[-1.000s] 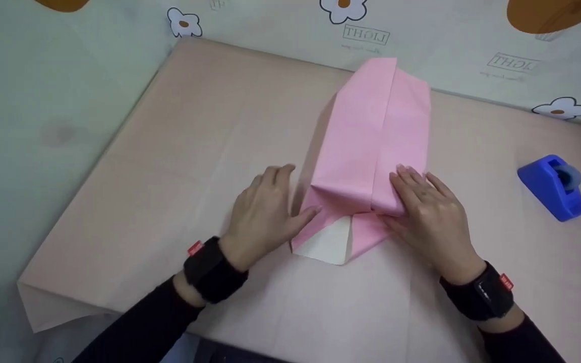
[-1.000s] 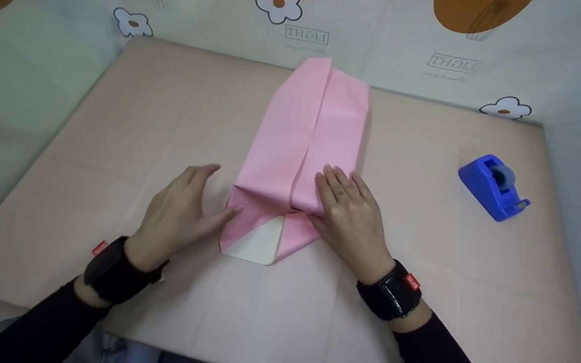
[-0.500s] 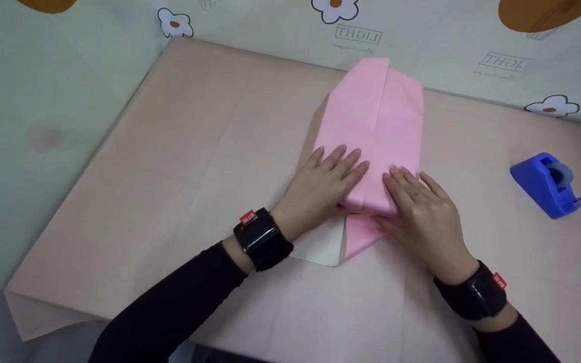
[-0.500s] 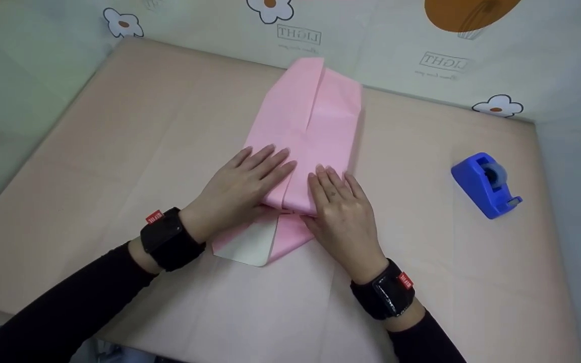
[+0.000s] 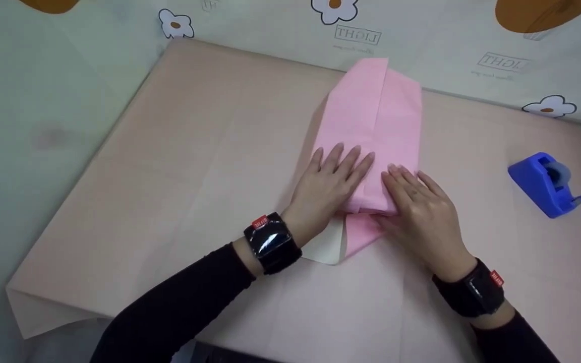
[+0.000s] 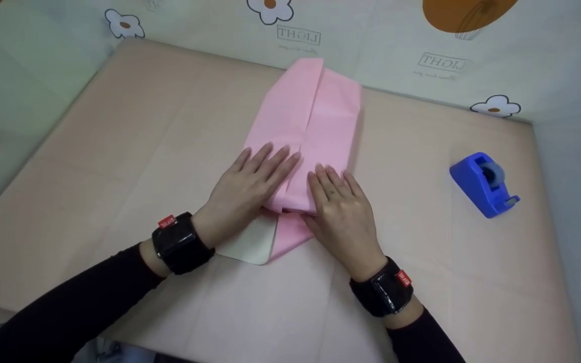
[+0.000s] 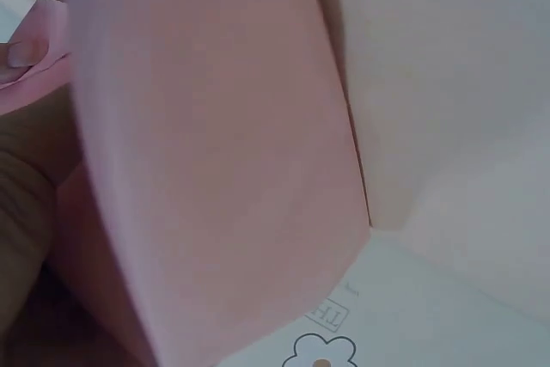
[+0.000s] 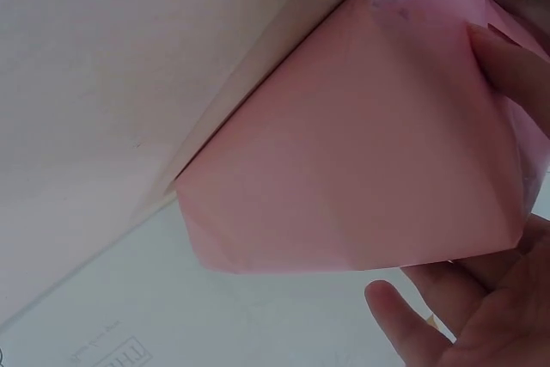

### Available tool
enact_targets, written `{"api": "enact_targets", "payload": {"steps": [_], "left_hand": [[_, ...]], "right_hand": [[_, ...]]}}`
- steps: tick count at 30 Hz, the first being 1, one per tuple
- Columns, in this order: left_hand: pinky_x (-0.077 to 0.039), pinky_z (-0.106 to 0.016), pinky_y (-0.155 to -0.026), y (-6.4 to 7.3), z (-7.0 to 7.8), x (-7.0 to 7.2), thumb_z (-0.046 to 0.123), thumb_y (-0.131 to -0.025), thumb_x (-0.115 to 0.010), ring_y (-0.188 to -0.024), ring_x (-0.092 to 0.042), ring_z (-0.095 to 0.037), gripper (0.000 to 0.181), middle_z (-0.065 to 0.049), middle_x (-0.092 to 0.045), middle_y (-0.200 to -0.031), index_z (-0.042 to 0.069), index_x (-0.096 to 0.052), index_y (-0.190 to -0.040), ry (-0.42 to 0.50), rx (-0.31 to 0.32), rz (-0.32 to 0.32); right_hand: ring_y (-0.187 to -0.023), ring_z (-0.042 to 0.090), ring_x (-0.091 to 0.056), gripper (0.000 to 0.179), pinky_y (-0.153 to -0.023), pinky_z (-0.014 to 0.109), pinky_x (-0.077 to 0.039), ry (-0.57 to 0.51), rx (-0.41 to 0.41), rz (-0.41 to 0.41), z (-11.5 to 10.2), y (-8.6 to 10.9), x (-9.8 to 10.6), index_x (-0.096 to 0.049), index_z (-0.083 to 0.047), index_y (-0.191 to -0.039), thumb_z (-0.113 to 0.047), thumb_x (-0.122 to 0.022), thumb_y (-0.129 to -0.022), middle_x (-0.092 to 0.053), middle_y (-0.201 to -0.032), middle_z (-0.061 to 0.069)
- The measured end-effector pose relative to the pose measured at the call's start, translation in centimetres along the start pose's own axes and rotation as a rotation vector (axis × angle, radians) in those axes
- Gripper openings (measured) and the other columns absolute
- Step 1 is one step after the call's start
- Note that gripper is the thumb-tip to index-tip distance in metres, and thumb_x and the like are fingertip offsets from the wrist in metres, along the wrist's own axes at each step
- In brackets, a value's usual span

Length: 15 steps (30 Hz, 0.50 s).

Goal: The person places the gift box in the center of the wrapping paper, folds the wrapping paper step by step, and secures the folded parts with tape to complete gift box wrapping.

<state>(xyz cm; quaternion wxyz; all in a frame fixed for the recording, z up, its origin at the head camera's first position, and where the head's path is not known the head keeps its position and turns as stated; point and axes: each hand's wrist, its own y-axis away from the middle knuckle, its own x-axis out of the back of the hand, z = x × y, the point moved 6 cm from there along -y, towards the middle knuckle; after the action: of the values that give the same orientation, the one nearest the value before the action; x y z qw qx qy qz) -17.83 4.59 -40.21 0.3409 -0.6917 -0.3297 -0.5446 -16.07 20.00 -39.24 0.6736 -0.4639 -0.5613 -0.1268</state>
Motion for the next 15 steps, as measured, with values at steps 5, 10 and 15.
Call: {"api": "enact_targets", "payload": {"steps": [5,10,15], "left_hand": [[-0.026,-0.058,-0.124,0.1,-0.53,0.29,0.047,-0.096,-0.064,-0.154,-0.028,-0.037,0.088,-0.011,-0.029,-0.167,0.02,-0.015,-0.164,0.234,-0.024,-0.029],[-0.03,-0.055,-0.123,-0.39,-0.4,0.34,0.051,-0.091,-0.069,-0.151,-0.035,-0.038,0.091,-0.012,-0.038,-0.163,0.016,-0.023,-0.162,0.222,-0.006,0.018],[-0.036,-0.052,-0.121,-0.53,0.14,0.09,0.046,-0.095,-0.065,-0.147,-0.041,-0.037,0.083,-0.011,-0.041,-0.159,0.018,-0.025,-0.162,0.094,-0.008,0.073]], "right_hand": [[-0.124,0.037,-0.065,0.079,-0.113,0.052,-0.044,-0.01,-0.004,0.005,-0.06,-0.07,-0.03,-0.063,0.003,-0.133,-0.031,-0.094,-0.069,-0.065,-0.133,0.022],[-0.124,0.036,-0.065,0.078,-0.112,0.051,-0.044,-0.008,-0.004,0.009,-0.09,-0.04,-0.03,-0.063,0.003,-0.133,-0.031,-0.094,-0.069,-0.065,-0.132,0.022],[-0.126,0.037,-0.064,0.079,-0.114,0.051,-0.042,-0.014,-0.015,-0.013,-0.01,0.08,-0.14,-0.062,0.003,-0.134,-0.028,-0.094,-0.069,-0.064,-0.134,0.022]]}}
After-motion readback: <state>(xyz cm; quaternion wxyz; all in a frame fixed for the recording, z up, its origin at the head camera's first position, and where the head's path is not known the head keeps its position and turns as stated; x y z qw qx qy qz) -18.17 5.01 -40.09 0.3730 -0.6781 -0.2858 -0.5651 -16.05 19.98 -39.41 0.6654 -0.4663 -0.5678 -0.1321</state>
